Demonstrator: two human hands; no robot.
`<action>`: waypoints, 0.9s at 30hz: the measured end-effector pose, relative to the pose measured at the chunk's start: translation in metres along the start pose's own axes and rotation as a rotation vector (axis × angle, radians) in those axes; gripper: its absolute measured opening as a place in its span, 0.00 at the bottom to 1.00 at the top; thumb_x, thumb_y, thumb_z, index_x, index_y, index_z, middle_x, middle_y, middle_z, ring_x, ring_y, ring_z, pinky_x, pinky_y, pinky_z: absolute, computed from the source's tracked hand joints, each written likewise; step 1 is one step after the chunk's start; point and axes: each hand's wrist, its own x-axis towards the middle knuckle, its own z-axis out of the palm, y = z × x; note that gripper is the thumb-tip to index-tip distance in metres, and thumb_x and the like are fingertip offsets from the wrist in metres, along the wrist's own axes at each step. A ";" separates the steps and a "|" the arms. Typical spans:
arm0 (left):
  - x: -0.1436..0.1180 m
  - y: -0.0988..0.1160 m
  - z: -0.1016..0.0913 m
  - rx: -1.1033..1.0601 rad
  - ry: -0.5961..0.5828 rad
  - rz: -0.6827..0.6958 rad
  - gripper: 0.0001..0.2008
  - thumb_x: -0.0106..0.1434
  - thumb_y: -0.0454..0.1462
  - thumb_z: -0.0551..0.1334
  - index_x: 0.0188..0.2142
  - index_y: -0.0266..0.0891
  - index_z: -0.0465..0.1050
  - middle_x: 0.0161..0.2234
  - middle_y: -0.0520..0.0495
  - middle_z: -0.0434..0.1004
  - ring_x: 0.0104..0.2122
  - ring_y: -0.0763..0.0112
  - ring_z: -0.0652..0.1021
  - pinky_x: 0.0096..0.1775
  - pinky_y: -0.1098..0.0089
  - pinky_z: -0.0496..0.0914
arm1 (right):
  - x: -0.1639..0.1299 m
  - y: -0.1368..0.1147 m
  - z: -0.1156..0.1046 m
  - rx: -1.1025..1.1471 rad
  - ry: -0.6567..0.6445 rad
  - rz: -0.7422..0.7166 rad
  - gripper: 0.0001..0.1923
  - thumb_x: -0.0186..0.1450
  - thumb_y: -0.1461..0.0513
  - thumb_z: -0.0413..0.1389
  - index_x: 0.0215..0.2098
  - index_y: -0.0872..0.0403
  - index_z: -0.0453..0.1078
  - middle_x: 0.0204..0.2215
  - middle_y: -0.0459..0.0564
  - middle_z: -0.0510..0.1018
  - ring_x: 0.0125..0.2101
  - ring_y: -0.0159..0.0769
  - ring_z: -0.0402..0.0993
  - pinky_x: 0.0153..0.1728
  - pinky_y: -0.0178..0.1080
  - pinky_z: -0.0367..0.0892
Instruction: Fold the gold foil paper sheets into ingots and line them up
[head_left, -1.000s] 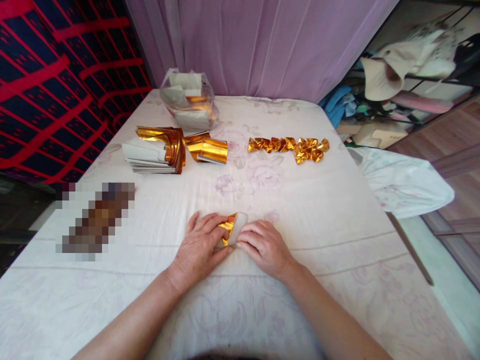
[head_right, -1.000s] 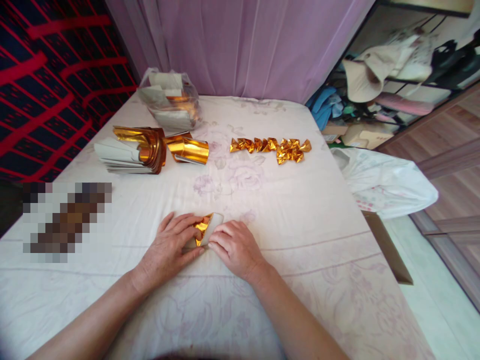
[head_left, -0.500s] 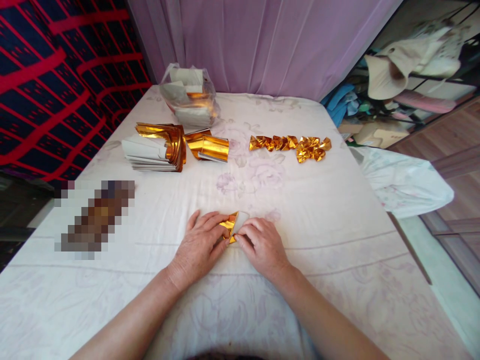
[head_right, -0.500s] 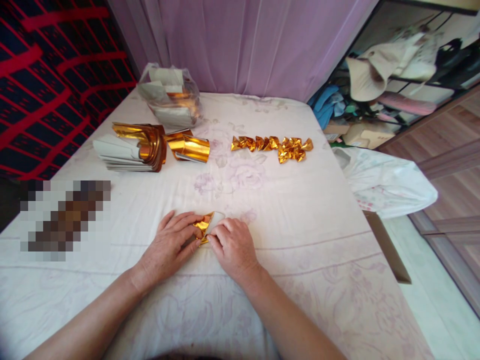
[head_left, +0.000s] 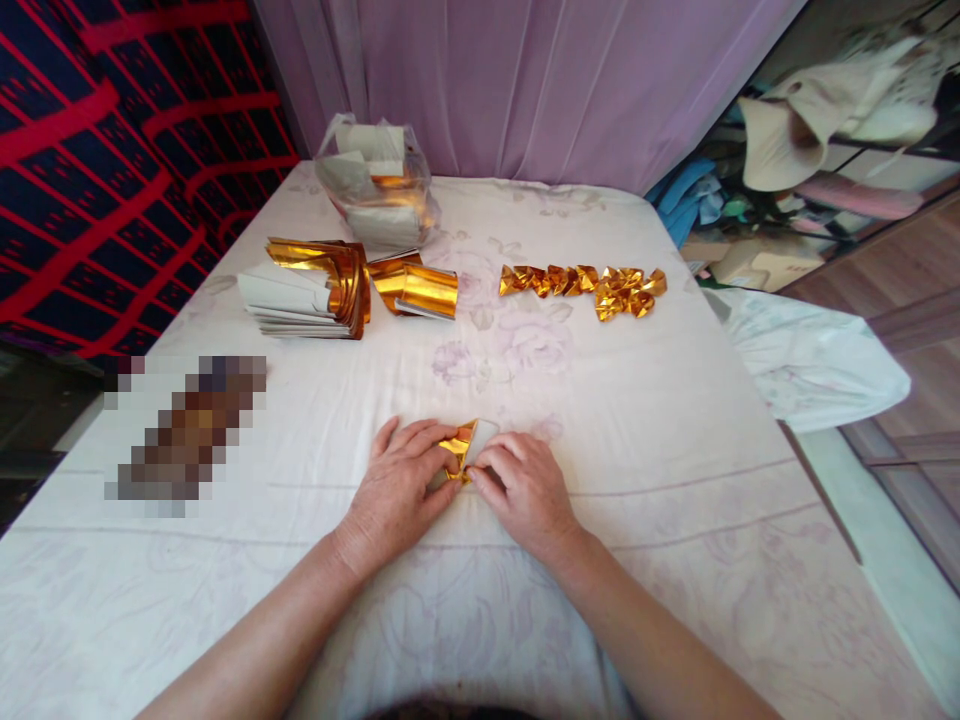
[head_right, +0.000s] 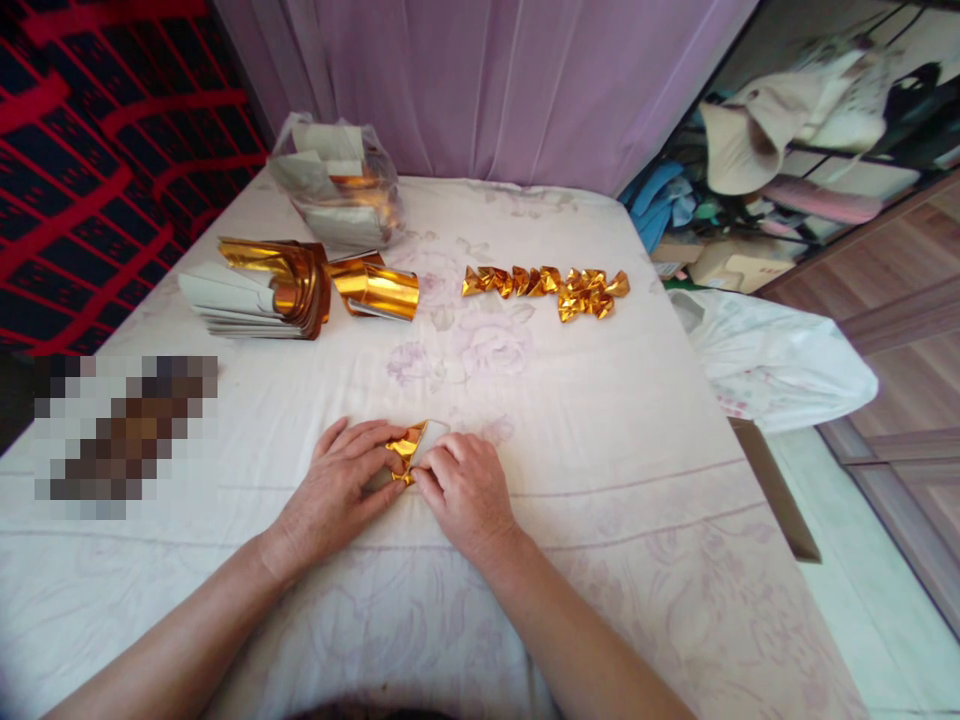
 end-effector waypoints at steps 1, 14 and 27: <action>0.000 0.000 0.000 -0.001 0.001 -0.002 0.03 0.62 0.36 0.62 0.37 0.46 0.73 0.55 0.50 0.74 0.57 0.58 0.69 0.62 0.46 0.50 | 0.000 0.000 0.000 -0.002 0.005 0.000 0.06 0.65 0.62 0.59 0.29 0.52 0.70 0.31 0.47 0.75 0.34 0.37 0.69 0.37 0.41 0.59; 0.001 -0.005 -0.003 -0.063 -0.041 -0.001 0.09 0.64 0.33 0.56 0.37 0.46 0.75 0.55 0.51 0.73 0.57 0.61 0.68 0.62 0.47 0.50 | -0.001 0.001 0.000 -0.017 -0.006 -0.003 0.06 0.65 0.61 0.60 0.30 0.51 0.71 0.31 0.47 0.75 0.34 0.38 0.69 0.36 0.41 0.60; 0.002 -0.003 0.001 -0.043 0.014 -0.022 0.03 0.62 0.37 0.64 0.36 0.47 0.75 0.54 0.51 0.75 0.56 0.59 0.70 0.62 0.48 0.51 | 0.001 0.001 0.000 -0.021 -0.010 -0.006 0.06 0.66 0.61 0.59 0.30 0.51 0.71 0.31 0.47 0.75 0.34 0.37 0.70 0.36 0.41 0.60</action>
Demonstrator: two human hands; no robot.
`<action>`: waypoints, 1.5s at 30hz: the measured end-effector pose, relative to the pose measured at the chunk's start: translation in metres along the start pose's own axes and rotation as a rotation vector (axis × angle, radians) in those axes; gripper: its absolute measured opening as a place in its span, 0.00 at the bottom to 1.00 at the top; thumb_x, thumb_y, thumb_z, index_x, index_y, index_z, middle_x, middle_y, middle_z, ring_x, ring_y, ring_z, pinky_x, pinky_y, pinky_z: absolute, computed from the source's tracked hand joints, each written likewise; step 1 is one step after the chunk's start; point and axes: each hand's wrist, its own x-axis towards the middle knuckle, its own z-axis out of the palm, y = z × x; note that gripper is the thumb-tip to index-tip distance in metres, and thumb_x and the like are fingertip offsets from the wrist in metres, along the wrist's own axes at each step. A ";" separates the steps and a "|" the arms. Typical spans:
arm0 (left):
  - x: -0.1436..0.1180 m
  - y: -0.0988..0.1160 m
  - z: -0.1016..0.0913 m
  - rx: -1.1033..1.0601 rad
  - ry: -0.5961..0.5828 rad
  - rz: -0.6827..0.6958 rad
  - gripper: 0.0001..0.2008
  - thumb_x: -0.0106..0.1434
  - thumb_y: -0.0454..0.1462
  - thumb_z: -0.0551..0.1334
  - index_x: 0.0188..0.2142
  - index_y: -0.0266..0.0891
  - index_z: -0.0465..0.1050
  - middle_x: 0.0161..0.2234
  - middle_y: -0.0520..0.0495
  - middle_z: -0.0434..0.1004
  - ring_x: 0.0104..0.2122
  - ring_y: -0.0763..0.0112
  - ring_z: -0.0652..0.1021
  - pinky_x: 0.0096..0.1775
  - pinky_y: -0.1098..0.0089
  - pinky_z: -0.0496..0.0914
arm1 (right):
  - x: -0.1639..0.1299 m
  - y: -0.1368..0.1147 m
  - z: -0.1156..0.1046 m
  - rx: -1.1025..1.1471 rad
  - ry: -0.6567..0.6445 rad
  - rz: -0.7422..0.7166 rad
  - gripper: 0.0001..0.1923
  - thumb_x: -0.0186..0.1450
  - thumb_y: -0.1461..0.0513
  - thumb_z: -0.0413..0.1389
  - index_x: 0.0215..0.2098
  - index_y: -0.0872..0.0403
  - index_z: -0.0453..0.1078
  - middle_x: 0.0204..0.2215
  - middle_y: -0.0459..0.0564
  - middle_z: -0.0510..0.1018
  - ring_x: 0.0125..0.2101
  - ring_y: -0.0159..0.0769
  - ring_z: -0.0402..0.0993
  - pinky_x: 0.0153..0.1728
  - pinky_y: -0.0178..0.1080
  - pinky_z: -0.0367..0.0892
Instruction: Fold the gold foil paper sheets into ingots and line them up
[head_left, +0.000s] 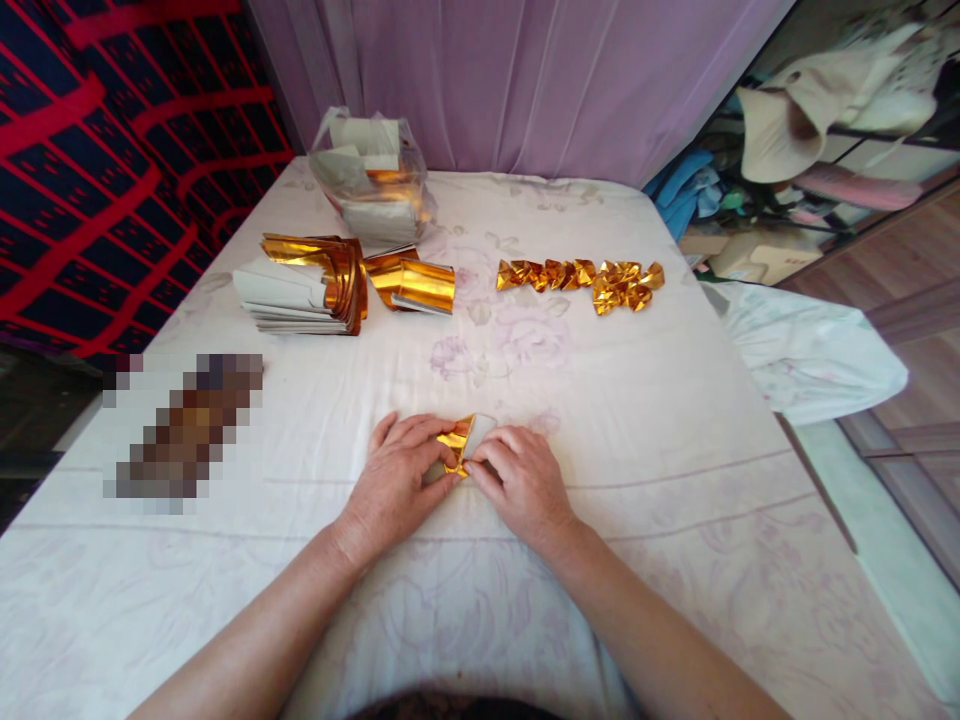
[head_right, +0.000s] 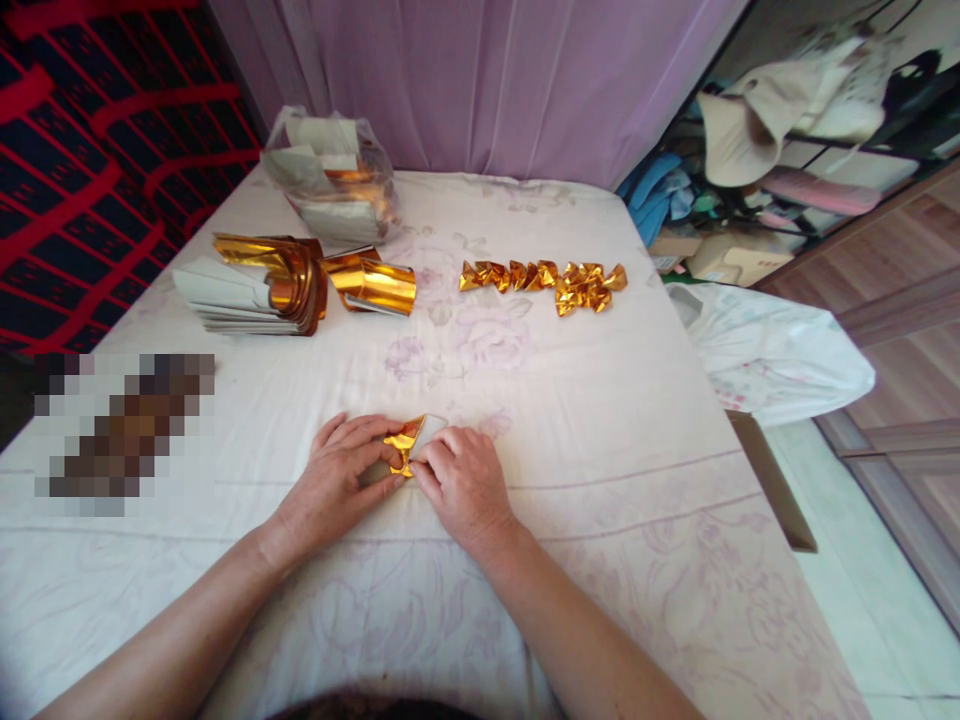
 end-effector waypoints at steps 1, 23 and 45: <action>0.000 0.000 0.000 0.001 0.003 -0.002 0.03 0.62 0.37 0.64 0.36 0.47 0.75 0.54 0.51 0.75 0.56 0.59 0.70 0.62 0.49 0.51 | 0.000 0.000 0.000 -0.001 -0.005 0.002 0.06 0.66 0.61 0.59 0.30 0.51 0.71 0.31 0.47 0.75 0.34 0.37 0.70 0.36 0.41 0.60; 0.001 0.006 0.002 0.004 0.012 -0.038 0.02 0.60 0.38 0.65 0.34 0.45 0.73 0.53 0.50 0.75 0.55 0.59 0.70 0.62 0.47 0.51 | 0.001 -0.002 0.001 0.030 0.000 0.036 0.05 0.62 0.61 0.62 0.32 0.51 0.71 0.31 0.47 0.75 0.35 0.39 0.71 0.37 0.42 0.61; 0.005 0.014 0.004 -0.007 0.047 -0.096 0.03 0.59 0.34 0.66 0.31 0.43 0.72 0.50 0.51 0.76 0.53 0.61 0.71 0.61 0.49 0.50 | 0.002 0.010 0.000 0.184 -0.030 0.010 0.04 0.64 0.67 0.57 0.32 0.51 0.70 0.32 0.47 0.75 0.35 0.37 0.72 0.38 0.40 0.63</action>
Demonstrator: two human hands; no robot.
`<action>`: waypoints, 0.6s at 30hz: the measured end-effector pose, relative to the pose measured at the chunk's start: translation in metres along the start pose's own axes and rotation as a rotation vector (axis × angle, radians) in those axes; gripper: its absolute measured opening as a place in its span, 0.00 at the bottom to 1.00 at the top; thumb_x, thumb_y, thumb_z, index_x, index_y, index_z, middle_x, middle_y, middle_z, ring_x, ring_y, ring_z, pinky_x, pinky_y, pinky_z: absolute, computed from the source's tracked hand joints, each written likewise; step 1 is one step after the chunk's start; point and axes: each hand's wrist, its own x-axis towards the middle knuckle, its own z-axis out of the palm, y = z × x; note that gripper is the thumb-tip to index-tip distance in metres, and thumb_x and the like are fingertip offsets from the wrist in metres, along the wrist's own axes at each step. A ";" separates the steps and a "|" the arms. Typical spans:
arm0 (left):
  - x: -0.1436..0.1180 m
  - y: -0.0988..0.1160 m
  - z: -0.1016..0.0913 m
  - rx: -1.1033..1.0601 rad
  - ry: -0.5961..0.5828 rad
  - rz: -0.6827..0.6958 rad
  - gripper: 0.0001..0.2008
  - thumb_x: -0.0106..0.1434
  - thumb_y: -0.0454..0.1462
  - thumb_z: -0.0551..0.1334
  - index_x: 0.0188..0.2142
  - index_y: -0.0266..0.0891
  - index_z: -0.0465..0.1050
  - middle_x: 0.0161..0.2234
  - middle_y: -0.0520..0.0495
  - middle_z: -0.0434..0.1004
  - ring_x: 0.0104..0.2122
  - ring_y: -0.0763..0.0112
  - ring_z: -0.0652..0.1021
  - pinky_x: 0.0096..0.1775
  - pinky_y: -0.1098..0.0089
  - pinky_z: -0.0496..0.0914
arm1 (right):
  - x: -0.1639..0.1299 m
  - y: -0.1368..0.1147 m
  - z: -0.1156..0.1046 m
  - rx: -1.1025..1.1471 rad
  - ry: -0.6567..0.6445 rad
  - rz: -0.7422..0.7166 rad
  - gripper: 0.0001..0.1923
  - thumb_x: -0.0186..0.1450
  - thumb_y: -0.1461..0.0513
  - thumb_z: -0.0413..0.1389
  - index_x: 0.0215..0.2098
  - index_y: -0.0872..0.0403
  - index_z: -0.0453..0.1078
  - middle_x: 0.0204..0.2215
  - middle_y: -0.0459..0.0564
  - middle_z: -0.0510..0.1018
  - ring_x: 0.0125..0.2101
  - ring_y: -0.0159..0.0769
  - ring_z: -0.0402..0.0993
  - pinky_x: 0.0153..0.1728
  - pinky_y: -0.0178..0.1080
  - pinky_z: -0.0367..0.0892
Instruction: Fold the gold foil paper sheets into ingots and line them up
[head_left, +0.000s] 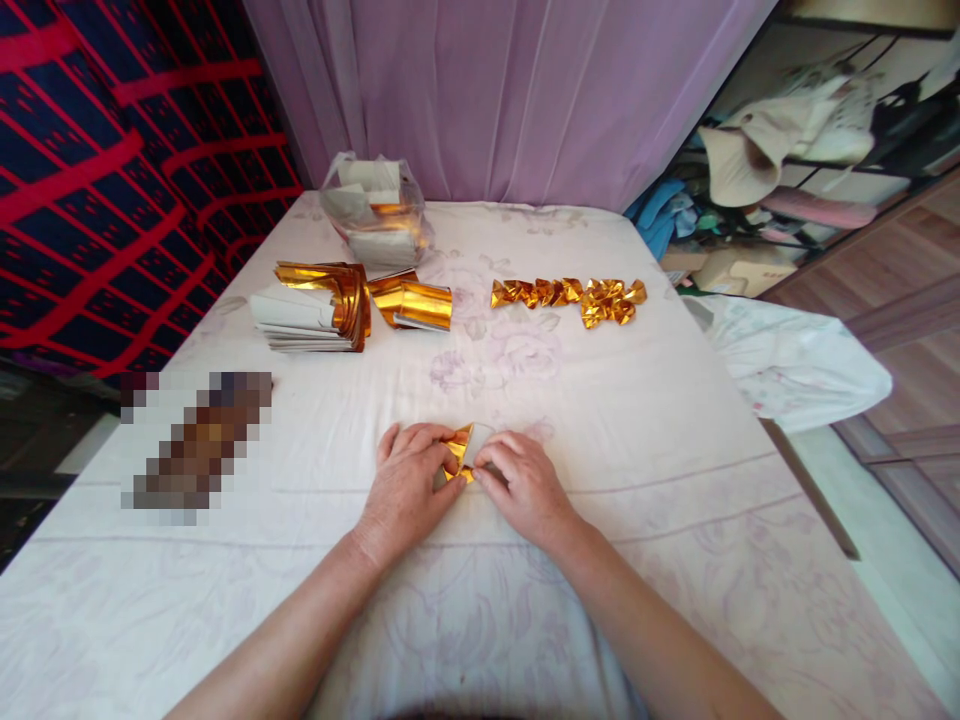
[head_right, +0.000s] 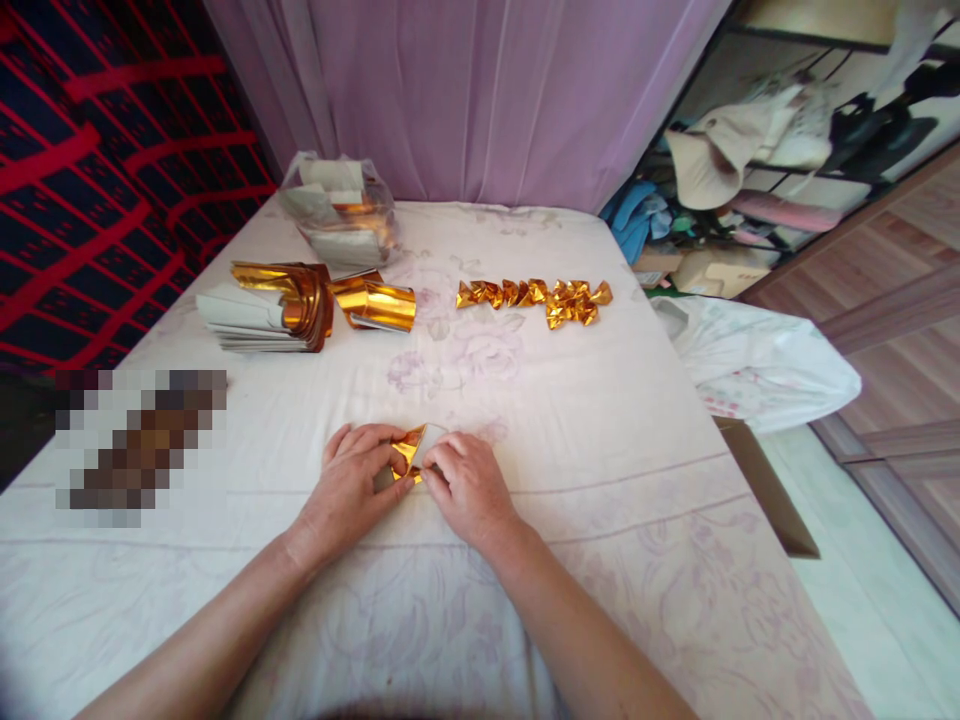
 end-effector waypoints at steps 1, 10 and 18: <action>0.000 -0.001 -0.001 -0.001 -0.010 0.001 0.03 0.59 0.34 0.65 0.31 0.43 0.72 0.50 0.51 0.75 0.53 0.61 0.71 0.61 0.49 0.50 | 0.000 0.001 0.000 0.004 0.001 -0.005 0.04 0.64 0.67 0.57 0.32 0.51 0.70 0.32 0.47 0.75 0.35 0.37 0.72 0.38 0.40 0.63; -0.001 -0.008 -0.003 0.004 -0.057 0.036 0.06 0.58 0.31 0.63 0.33 0.44 0.72 0.53 0.51 0.74 0.55 0.61 0.70 0.62 0.47 0.49 | -0.005 0.006 0.000 0.035 0.113 -0.017 0.07 0.62 0.69 0.55 0.36 0.51 0.69 0.39 0.50 0.76 0.41 0.39 0.73 0.43 0.42 0.66; -0.005 -0.025 -0.006 0.092 -0.081 0.191 0.18 0.62 0.29 0.56 0.51 0.45 0.67 0.55 0.49 0.74 0.63 0.56 0.62 0.62 0.42 0.46 | -0.005 0.005 -0.005 -0.072 0.095 0.063 0.18 0.57 0.72 0.50 0.43 0.53 0.70 0.41 0.52 0.77 0.43 0.44 0.70 0.47 0.47 0.64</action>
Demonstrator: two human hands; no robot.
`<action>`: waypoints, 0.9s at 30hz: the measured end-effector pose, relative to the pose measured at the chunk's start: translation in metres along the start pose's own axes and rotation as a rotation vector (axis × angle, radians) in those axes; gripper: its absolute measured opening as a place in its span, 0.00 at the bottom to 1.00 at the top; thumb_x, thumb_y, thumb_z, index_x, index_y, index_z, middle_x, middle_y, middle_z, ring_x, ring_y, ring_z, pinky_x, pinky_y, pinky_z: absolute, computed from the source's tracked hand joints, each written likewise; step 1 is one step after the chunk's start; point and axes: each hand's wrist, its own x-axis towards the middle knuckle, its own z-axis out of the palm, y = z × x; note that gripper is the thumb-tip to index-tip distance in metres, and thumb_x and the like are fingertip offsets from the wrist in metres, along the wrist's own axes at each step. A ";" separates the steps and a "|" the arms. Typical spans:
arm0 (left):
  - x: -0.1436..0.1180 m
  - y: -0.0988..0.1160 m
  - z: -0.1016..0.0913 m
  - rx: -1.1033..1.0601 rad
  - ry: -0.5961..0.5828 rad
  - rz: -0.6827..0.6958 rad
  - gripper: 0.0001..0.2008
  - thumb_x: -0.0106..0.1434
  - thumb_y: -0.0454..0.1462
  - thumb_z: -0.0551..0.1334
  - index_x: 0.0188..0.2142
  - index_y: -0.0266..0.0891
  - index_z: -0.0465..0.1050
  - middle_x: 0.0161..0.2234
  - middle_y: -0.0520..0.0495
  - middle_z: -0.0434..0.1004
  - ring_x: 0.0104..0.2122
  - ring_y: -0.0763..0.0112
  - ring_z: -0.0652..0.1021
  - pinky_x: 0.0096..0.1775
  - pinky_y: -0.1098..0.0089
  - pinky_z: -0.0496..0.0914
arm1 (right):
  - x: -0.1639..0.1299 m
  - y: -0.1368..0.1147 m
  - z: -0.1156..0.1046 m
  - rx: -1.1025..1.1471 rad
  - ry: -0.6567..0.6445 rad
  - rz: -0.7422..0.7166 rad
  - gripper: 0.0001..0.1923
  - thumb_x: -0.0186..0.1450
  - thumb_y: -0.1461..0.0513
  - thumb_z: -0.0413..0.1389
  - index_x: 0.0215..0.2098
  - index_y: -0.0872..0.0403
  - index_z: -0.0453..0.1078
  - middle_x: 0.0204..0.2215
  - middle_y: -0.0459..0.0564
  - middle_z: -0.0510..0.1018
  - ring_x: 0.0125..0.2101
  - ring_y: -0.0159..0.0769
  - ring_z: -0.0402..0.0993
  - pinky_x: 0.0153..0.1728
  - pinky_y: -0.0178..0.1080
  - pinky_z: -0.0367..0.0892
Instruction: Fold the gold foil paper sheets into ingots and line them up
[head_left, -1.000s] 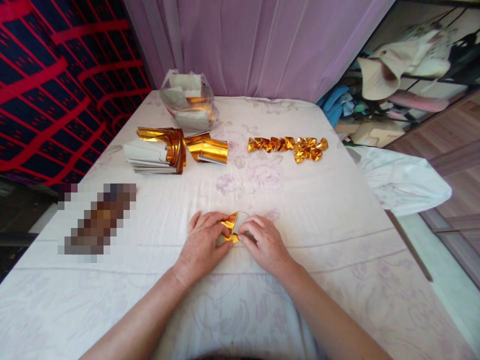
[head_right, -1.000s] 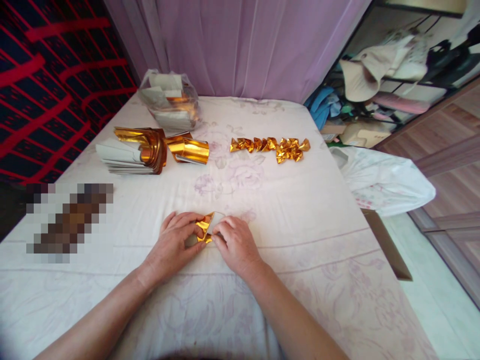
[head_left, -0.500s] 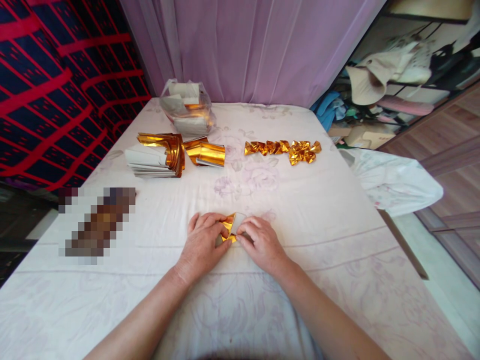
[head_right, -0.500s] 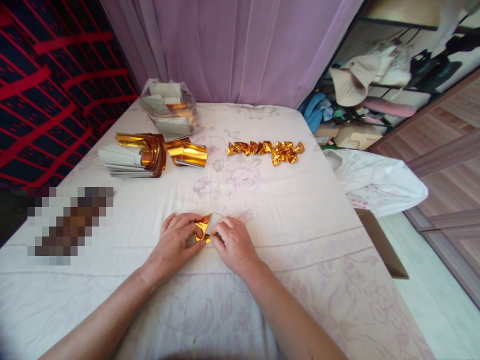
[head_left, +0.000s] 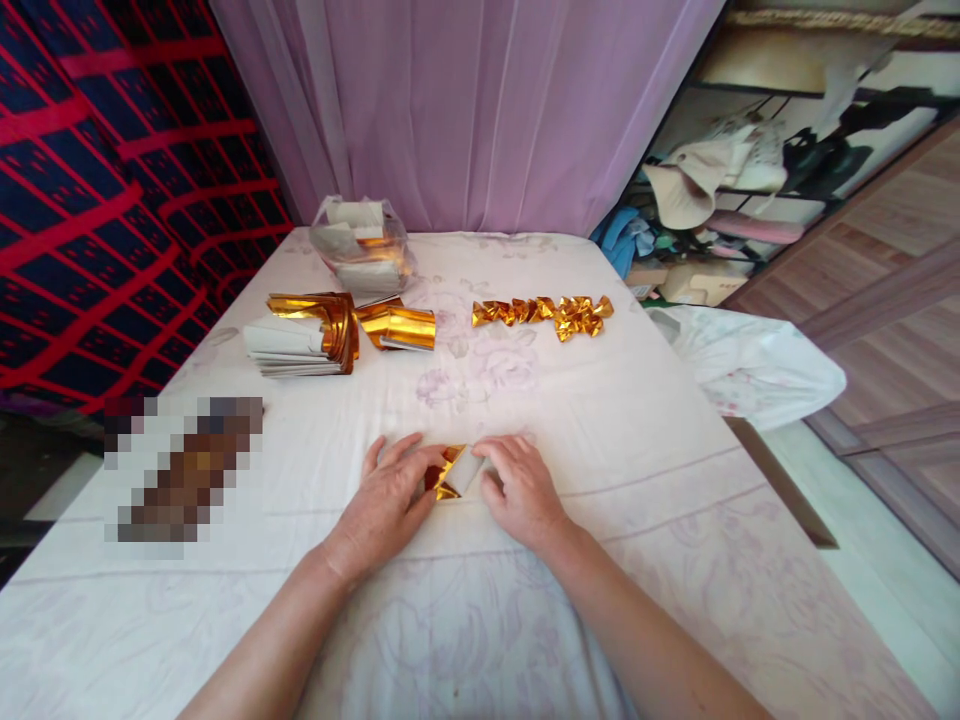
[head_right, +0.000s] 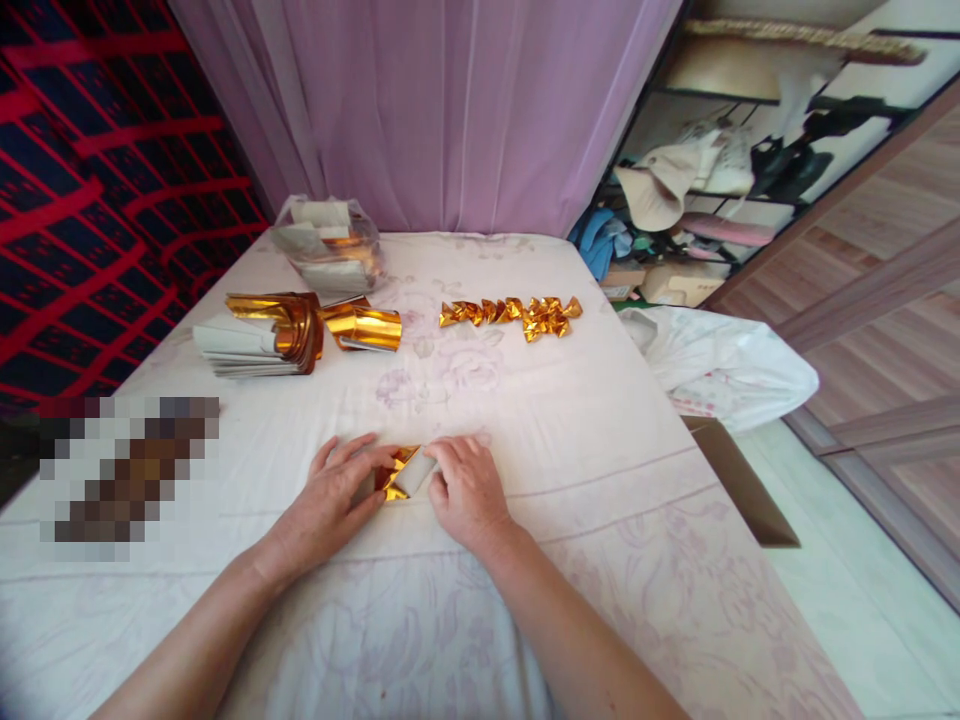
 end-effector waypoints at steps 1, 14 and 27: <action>0.000 -0.001 0.000 0.028 0.004 0.026 0.21 0.64 0.29 0.55 0.55 0.46 0.65 0.55 0.49 0.75 0.64 0.55 0.61 0.62 0.41 0.45 | 0.000 0.001 0.000 0.001 -0.005 -0.004 0.20 0.55 0.73 0.50 0.44 0.53 0.70 0.40 0.52 0.78 0.42 0.43 0.70 0.46 0.47 0.64; 0.007 -0.001 -0.006 0.343 0.078 0.184 0.18 0.66 0.29 0.58 0.49 0.53 0.76 0.58 0.47 0.72 0.61 0.52 0.66 0.62 0.40 0.50 | -0.007 0.009 -0.001 0.114 -0.032 -0.070 0.15 0.63 0.71 0.52 0.43 0.50 0.73 0.36 0.47 0.79 0.37 0.37 0.73 0.40 0.41 0.64; 0.006 0.019 -0.001 0.392 -0.003 0.074 0.13 0.65 0.29 0.59 0.48 0.42 0.75 0.43 0.43 0.75 0.41 0.59 0.74 0.43 0.60 0.72 | -0.007 -0.002 -0.008 -0.111 -0.013 -0.287 0.07 0.67 0.65 0.56 0.37 0.49 0.77 0.42 0.49 0.78 0.41 0.37 0.71 0.41 0.41 0.65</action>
